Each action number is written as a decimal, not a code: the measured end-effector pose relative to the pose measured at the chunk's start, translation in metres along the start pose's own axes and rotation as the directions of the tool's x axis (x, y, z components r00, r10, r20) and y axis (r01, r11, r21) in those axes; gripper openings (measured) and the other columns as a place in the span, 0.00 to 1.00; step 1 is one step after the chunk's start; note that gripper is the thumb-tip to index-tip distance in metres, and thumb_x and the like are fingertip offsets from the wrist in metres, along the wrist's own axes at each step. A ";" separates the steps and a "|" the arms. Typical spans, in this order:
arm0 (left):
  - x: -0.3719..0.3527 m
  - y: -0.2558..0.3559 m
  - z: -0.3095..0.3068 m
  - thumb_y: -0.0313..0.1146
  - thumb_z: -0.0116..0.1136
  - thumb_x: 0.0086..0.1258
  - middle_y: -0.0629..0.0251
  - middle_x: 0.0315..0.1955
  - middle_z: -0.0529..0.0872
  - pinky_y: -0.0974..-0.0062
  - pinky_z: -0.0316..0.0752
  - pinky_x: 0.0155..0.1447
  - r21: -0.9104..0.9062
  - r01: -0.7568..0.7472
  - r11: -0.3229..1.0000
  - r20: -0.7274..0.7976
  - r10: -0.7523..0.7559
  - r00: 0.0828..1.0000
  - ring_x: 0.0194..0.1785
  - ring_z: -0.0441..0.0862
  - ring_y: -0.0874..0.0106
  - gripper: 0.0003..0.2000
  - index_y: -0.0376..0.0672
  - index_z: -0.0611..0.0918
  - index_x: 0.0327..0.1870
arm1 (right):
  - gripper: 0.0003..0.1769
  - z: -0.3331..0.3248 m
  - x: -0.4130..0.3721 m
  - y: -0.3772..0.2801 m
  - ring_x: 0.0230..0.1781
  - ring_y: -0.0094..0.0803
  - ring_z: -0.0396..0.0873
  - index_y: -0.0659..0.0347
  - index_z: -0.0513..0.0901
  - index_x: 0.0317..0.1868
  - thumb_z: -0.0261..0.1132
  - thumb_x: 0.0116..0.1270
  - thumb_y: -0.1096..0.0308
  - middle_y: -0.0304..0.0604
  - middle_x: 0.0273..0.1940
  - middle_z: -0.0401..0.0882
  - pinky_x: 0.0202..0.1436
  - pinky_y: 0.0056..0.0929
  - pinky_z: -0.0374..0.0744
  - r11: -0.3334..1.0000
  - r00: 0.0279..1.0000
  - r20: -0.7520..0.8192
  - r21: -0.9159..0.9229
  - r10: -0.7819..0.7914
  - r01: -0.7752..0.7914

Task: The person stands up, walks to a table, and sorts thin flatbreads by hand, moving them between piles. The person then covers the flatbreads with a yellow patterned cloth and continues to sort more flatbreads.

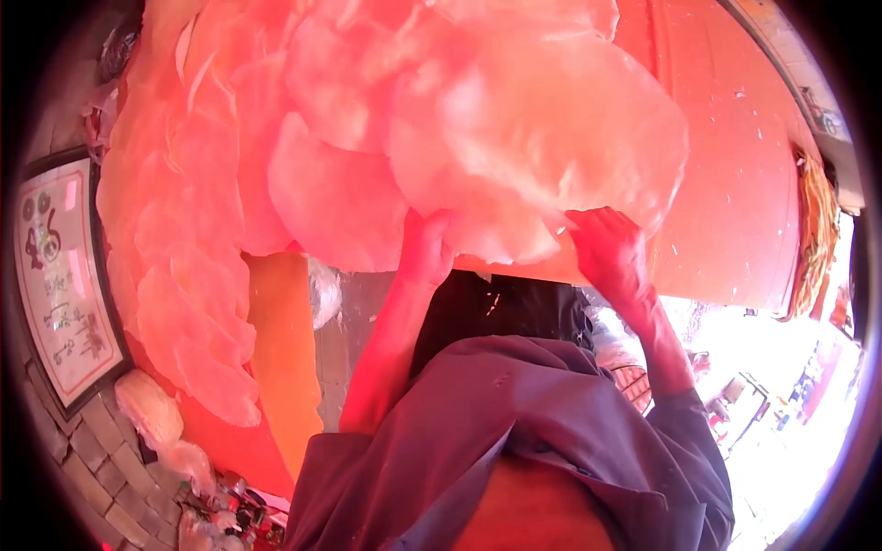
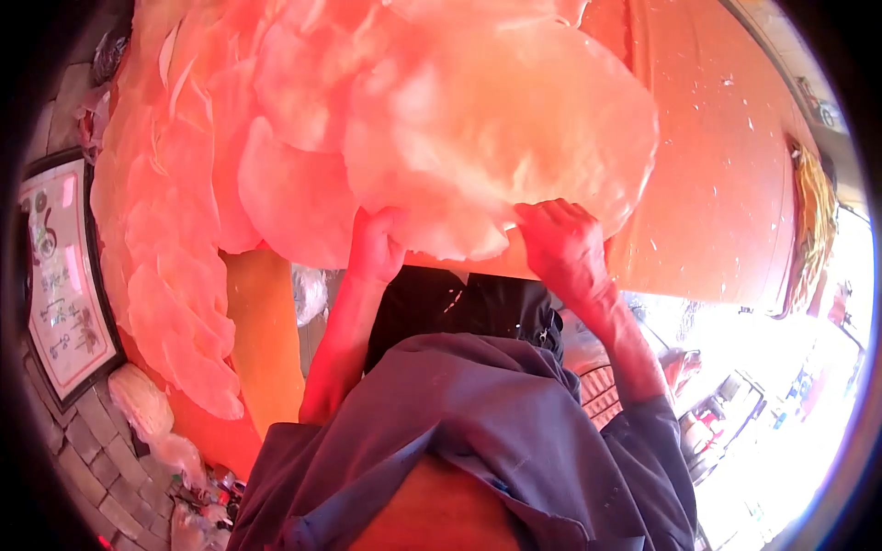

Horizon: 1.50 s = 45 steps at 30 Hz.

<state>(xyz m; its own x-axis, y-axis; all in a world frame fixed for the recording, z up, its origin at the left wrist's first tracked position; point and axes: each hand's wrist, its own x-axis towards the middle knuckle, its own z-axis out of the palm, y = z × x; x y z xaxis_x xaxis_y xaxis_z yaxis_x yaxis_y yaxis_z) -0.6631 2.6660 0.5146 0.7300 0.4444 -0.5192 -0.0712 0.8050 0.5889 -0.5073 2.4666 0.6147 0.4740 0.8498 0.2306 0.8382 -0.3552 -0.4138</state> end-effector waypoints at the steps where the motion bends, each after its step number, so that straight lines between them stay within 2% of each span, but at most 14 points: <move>1: -0.001 0.004 -0.003 0.17 0.50 0.64 0.57 0.57 0.80 0.64 0.78 0.61 -0.002 0.004 1.000 0.015 -0.004 1.000 0.58 0.81 0.63 0.27 0.36 0.69 0.67 | 0.11 -0.002 -0.003 0.009 0.32 0.42 0.83 0.64 0.85 0.40 0.67 0.54 0.79 0.47 0.32 0.84 0.35 0.37 0.80 0.991 0.994 0.023 0.074 0.105 -0.107; 5: -0.009 0.025 -0.005 0.17 0.52 0.63 0.61 0.50 0.82 0.69 0.80 0.53 -0.001 -0.031 1.000 0.073 0.031 0.997 0.52 0.82 0.67 0.25 0.36 0.71 0.65 | 0.07 -0.053 0.010 0.038 0.33 0.22 0.82 0.64 0.88 0.42 0.68 0.65 0.73 0.44 0.35 0.89 0.35 0.29 0.80 0.821 0.844 0.154 0.198 0.513 -0.536; 9: -0.001 0.016 -0.049 0.20 0.57 0.62 0.65 0.42 0.84 0.73 0.78 0.47 0.346 -0.178 0.921 0.134 0.140 0.981 0.45 0.82 0.70 0.19 0.37 0.77 0.56 | 0.12 -0.139 0.071 0.065 0.41 0.23 0.81 0.66 0.87 0.46 0.60 0.71 0.70 0.40 0.39 0.87 0.49 0.25 0.79 0.857 0.883 0.052 0.222 0.466 -0.465; 13: -0.018 0.034 -0.037 0.23 0.58 0.62 0.67 0.35 0.84 0.75 0.76 0.44 0.143 0.160 0.977 -0.051 -0.154 0.987 0.41 0.82 0.71 0.07 0.38 0.83 0.41 | 0.14 -0.218 0.128 0.042 0.43 0.24 0.81 0.61 0.85 0.53 0.63 0.72 0.65 0.41 0.42 0.87 0.51 0.24 0.77 0.935 0.922 -0.351 -0.241 0.164 -0.258; 17: -0.056 0.060 -0.054 0.24 0.59 0.64 0.67 0.32 0.83 0.77 0.75 0.39 0.515 -0.273 0.812 0.083 0.270 0.959 0.39 0.82 0.74 0.07 0.37 0.83 0.42 | 0.11 -0.186 0.147 -0.001 0.38 0.29 0.83 0.63 0.84 0.47 0.65 0.65 0.72 0.41 0.39 0.86 0.43 0.25 0.79 0.831 0.811 -0.462 -0.553 -0.358 0.052; 19: -0.069 0.087 -0.044 0.24 0.59 0.65 0.63 0.41 0.84 0.75 0.77 0.43 0.254 -0.258 0.932 0.032 0.259 0.965 0.41 0.82 0.72 0.12 0.35 0.80 0.50 | 0.08 -0.153 0.144 -0.009 0.31 0.33 0.82 0.59 0.83 0.42 0.67 0.62 0.69 0.41 0.33 0.83 0.35 0.31 0.79 0.791 0.880 -0.297 -0.597 -0.372 0.133; 24: -0.102 0.170 -0.038 0.28 0.53 0.67 0.57 0.53 0.81 0.67 0.73 0.58 0.049 -0.176 0.983 0.085 0.171 0.982 0.54 0.79 0.65 0.19 0.32 0.75 0.59 | 0.27 -0.008 0.072 0.039 0.47 0.48 0.80 0.60 0.78 0.57 0.71 0.57 0.62 0.53 0.45 0.81 0.49 0.43 0.79 0.973 0.981 -0.019 -0.135 -0.192 0.187; 27: -0.113 0.214 -0.010 0.30 0.49 0.67 0.55 0.58 0.78 0.62 0.69 0.67 0.158 -0.108 0.981 0.166 0.081 0.983 0.62 0.76 0.61 0.23 0.30 0.72 0.63 | 0.30 0.023 0.019 0.056 0.54 0.53 0.78 0.62 0.78 0.60 0.73 0.59 0.59 0.54 0.58 0.77 0.58 0.44 0.77 0.997 0.989 0.142 0.051 0.047 -0.054; 32: -0.084 0.233 0.136 0.31 0.52 0.66 0.51 0.59 0.79 0.65 0.73 0.65 0.487 -0.593 0.640 -0.076 0.708 0.702 0.62 0.78 0.59 0.25 0.26 0.73 0.62 | 0.30 0.038 -0.016 0.076 0.51 0.54 0.80 0.65 0.79 0.58 0.72 0.58 0.57 0.58 0.51 0.80 0.53 0.47 0.78 0.874 0.884 0.078 0.133 0.461 -0.467; 36: -0.037 0.260 0.204 0.31 0.52 0.68 0.51 0.50 0.84 0.66 0.80 0.56 0.360 -0.709 0.606 0.149 0.713 0.685 0.51 0.84 0.61 0.18 0.27 0.79 0.54 | 0.32 0.045 -0.009 0.086 0.48 0.53 0.82 0.65 0.77 0.60 0.72 0.58 0.57 0.58 0.50 0.81 0.49 0.45 0.80 0.739 0.745 -0.021 0.149 0.666 -0.657; 40: 0.048 0.253 0.166 0.30 0.49 0.74 0.55 0.46 0.85 0.65 0.78 0.58 0.140 -0.400 0.906 0.523 0.275 0.807 0.51 0.84 0.65 0.14 0.30 0.79 0.52 | 0.33 0.062 -0.001 0.094 0.46 0.51 0.81 0.65 0.78 0.59 0.75 0.54 0.60 0.56 0.50 0.81 0.50 0.43 0.79 0.481 0.583 0.022 0.540 0.812 -0.690; 42: 0.090 0.204 0.120 0.32 0.52 0.75 0.56 0.43 0.85 0.66 0.79 0.55 0.226 -0.332 0.916 0.486 0.190 0.853 0.48 0.84 0.65 0.15 0.34 0.78 0.57 | 0.32 0.065 0.000 0.105 0.46 0.49 0.82 0.65 0.78 0.58 0.75 0.54 0.60 0.55 0.49 0.82 0.50 0.42 0.79 0.384 0.523 0.052 0.619 0.851 -0.685; 44: 0.095 0.164 0.106 0.31 0.54 0.74 0.55 0.45 0.84 0.65 0.80 0.53 0.569 -0.212 0.795 0.083 0.202 0.976 0.48 0.83 0.63 0.18 0.32 0.74 0.62 | 0.32 0.065 0.001 0.113 0.46 0.47 0.82 0.65 0.78 0.58 0.75 0.53 0.61 0.54 0.48 0.82 0.50 0.41 0.80 0.273 0.456 0.093 0.690 0.885 -0.670; 45: 0.098 0.154 0.086 0.31 0.56 0.74 0.55 0.46 0.83 0.65 0.81 0.52 0.641 -0.213 0.738 0.029 0.254 0.967 0.48 0.83 0.62 0.20 0.32 0.72 0.63 | 0.32 0.059 0.002 0.116 0.43 0.45 0.83 0.66 0.79 0.57 0.75 0.53 0.61 0.54 0.46 0.83 0.48 0.39 0.80 0.481 0.540 -0.024 0.488 0.841 -0.728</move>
<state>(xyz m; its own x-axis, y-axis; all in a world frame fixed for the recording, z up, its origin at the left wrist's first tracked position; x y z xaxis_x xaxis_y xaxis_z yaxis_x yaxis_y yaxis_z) -0.5440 2.7993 0.6080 0.7072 0.6227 -0.3348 0.2279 0.2474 0.9417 -0.4252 2.4504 0.5148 0.9677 0.1504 -0.2025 -0.0735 -0.6000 -0.7966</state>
